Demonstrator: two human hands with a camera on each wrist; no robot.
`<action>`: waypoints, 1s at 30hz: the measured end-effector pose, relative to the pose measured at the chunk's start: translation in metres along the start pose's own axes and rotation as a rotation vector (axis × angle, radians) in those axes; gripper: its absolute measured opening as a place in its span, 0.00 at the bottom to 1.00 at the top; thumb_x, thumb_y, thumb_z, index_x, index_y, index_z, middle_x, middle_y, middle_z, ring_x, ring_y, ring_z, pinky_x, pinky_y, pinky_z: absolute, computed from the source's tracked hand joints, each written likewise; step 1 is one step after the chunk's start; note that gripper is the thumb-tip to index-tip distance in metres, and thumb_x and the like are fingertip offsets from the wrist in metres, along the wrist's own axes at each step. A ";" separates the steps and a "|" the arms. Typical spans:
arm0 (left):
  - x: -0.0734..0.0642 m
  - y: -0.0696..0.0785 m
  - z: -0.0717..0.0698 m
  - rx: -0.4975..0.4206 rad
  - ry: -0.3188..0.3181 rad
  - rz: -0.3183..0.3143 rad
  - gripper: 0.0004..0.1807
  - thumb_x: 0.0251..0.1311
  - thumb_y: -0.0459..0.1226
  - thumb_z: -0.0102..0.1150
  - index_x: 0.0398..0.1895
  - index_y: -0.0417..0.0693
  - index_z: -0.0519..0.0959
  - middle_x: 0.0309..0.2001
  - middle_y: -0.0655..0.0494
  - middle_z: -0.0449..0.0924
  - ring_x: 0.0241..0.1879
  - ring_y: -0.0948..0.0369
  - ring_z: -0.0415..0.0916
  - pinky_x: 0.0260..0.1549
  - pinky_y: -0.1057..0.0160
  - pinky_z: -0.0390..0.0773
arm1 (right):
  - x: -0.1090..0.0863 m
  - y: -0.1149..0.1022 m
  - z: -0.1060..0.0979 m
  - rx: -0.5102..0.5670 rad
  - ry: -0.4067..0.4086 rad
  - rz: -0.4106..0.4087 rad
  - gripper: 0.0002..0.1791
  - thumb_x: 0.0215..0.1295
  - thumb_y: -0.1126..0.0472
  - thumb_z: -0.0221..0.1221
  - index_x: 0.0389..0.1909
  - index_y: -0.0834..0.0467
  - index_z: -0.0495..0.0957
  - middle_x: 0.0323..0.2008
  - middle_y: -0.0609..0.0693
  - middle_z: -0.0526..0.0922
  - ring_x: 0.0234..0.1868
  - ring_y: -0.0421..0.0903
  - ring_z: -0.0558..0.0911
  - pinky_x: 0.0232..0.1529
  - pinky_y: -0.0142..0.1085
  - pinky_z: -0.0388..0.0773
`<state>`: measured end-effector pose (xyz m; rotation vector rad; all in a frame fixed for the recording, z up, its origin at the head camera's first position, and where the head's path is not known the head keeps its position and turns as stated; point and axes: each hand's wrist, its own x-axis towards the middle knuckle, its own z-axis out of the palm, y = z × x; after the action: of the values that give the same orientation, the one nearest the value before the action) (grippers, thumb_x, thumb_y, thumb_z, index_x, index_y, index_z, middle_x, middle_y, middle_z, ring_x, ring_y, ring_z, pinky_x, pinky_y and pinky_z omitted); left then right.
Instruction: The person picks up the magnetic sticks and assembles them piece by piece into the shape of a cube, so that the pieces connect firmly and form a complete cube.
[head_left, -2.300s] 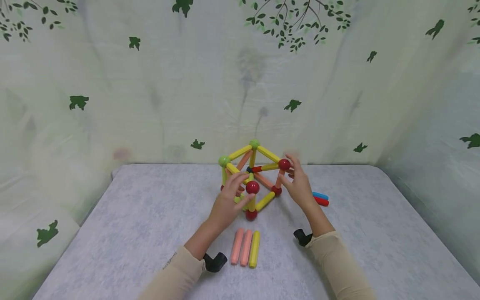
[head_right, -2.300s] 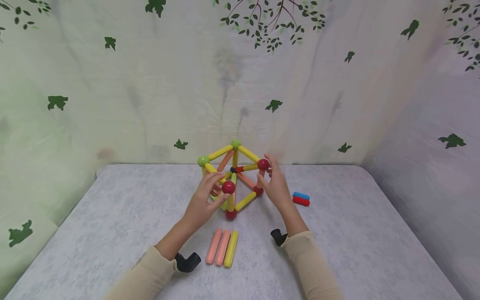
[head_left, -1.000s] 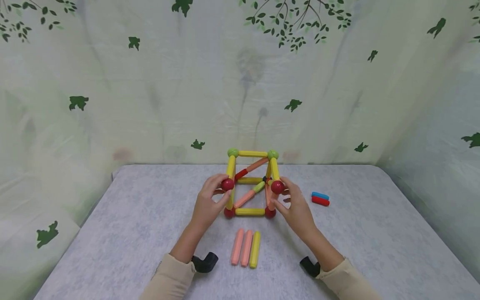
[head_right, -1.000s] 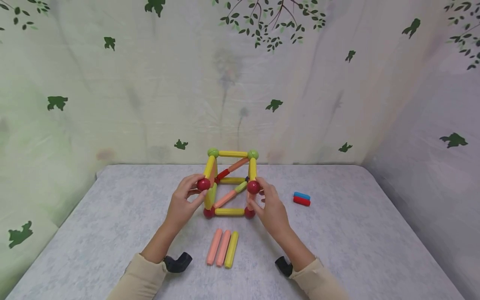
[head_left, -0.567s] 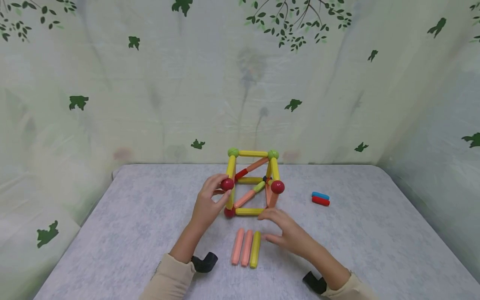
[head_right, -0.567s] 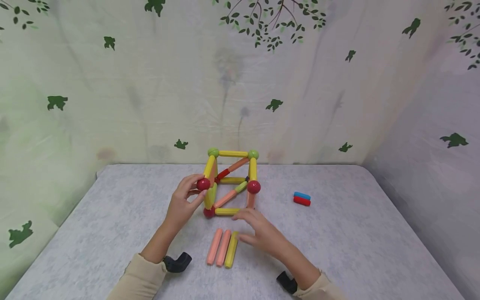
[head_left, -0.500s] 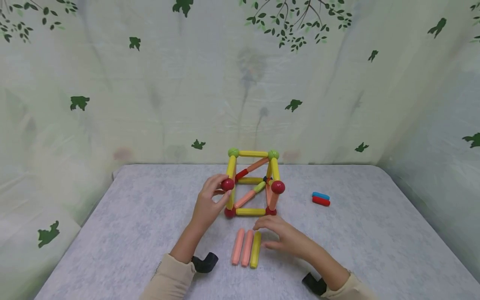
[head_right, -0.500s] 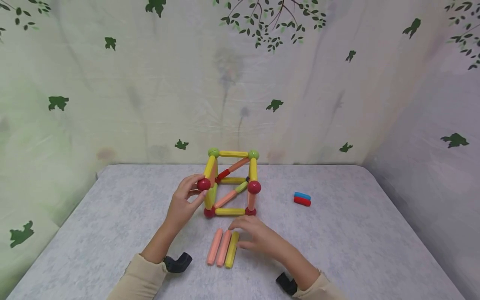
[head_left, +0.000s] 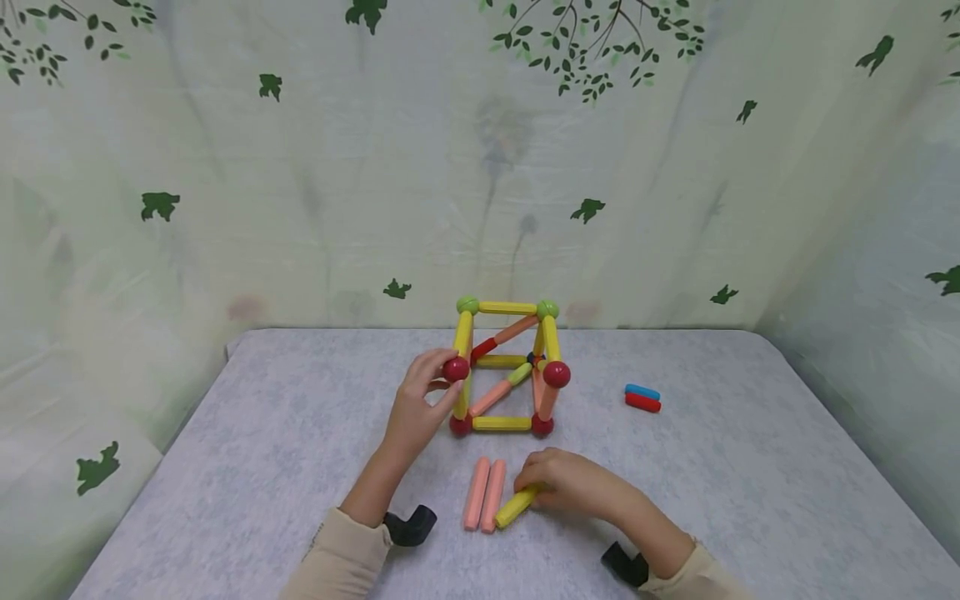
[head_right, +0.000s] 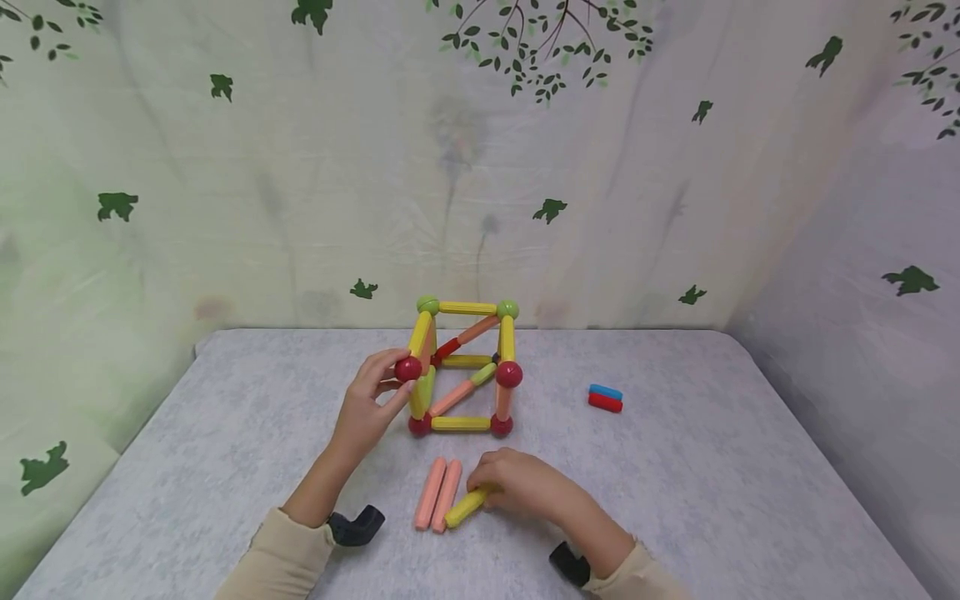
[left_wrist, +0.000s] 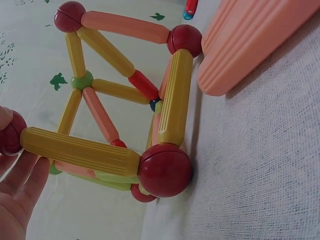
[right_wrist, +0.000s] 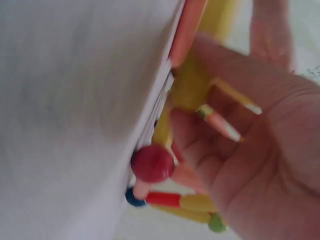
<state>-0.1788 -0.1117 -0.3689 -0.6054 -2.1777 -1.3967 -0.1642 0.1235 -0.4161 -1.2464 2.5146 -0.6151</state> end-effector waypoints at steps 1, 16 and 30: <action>0.000 0.000 0.000 -0.001 0.000 0.000 0.22 0.51 0.23 0.58 0.52 0.32 0.70 0.50 0.39 0.68 0.42 0.51 0.73 0.38 0.52 0.76 | 0.000 -0.002 -0.004 0.008 0.014 -0.001 0.14 0.53 0.64 0.63 0.41 0.49 0.80 0.36 0.35 0.75 0.38 0.34 0.72 0.42 0.30 0.71; 0.001 0.001 0.001 0.016 0.009 -0.020 0.22 0.50 0.23 0.59 0.52 0.33 0.70 0.50 0.40 0.68 0.42 0.51 0.73 0.38 0.54 0.76 | 0.033 -0.010 -0.066 -0.241 0.739 -0.245 0.18 0.46 0.62 0.67 0.42 0.59 0.79 0.38 0.47 0.80 0.40 0.44 0.75 0.47 0.41 0.67; 0.000 0.000 -0.002 0.005 -0.001 -0.021 0.22 0.52 0.24 0.58 0.52 0.33 0.69 0.50 0.41 0.68 0.42 0.52 0.73 0.39 0.57 0.76 | 0.041 0.000 -0.068 -0.235 0.705 -0.134 0.17 0.48 0.63 0.67 0.41 0.60 0.79 0.35 0.48 0.78 0.37 0.43 0.73 0.38 0.33 0.73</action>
<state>-0.1786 -0.1133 -0.3678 -0.5827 -2.1939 -1.4016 -0.2166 0.1078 -0.3589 -1.4866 3.1629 -0.9485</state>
